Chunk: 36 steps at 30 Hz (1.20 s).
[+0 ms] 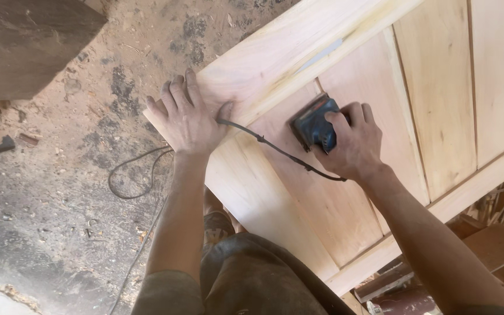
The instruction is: The person sands a wooden door with an electric sander, moving it across the surface and edges. They then use a chisel to remove small wood splinters from the door's edge.
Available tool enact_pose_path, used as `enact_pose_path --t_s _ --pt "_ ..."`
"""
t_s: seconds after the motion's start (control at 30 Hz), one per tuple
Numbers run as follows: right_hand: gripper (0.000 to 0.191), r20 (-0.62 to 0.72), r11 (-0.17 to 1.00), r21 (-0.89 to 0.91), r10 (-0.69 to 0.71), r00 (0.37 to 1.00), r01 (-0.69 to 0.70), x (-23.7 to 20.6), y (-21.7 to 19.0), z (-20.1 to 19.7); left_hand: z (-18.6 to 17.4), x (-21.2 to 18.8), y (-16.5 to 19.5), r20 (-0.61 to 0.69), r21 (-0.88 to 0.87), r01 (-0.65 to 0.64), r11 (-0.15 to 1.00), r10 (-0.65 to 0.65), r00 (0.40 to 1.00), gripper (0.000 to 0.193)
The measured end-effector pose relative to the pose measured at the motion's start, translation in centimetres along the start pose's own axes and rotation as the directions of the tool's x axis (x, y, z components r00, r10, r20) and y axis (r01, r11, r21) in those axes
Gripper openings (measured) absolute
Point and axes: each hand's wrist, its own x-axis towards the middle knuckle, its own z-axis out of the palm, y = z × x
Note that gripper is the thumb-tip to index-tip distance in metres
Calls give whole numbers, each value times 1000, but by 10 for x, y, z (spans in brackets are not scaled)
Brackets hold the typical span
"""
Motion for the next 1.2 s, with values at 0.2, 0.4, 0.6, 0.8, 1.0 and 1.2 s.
enact_pose_path --t_s 0.2,0.4,0.6,0.8,1.0,1.2 --pt "64 -27 996 -70 -53 998 51 20 16 10 9 2 -7 22 29 -34 999 34 999 96" --pt "67 45 998 -7 60 997 -60 -58 29 25 8 2 -4 -34 -2 -63 998 63 997 105" --pt "73 79 924 -4 382 921 -383 -162 28 56 20 -32 2 558 -50 -109 993 119 821 75" --pt "73 52 911 6 412 910 -412 -270 39 92 58 -165 55 67 -7 -301 954 300 951 74" --pt "73 66 858 9 512 857 -513 -361 59 115 79 -315 69 43 -136 -336 932 345 938 69" --pt "71 -7 877 68 477 879 -476 -430 76 144 94 -429 80 134 -327 -422 845 484 865 67"
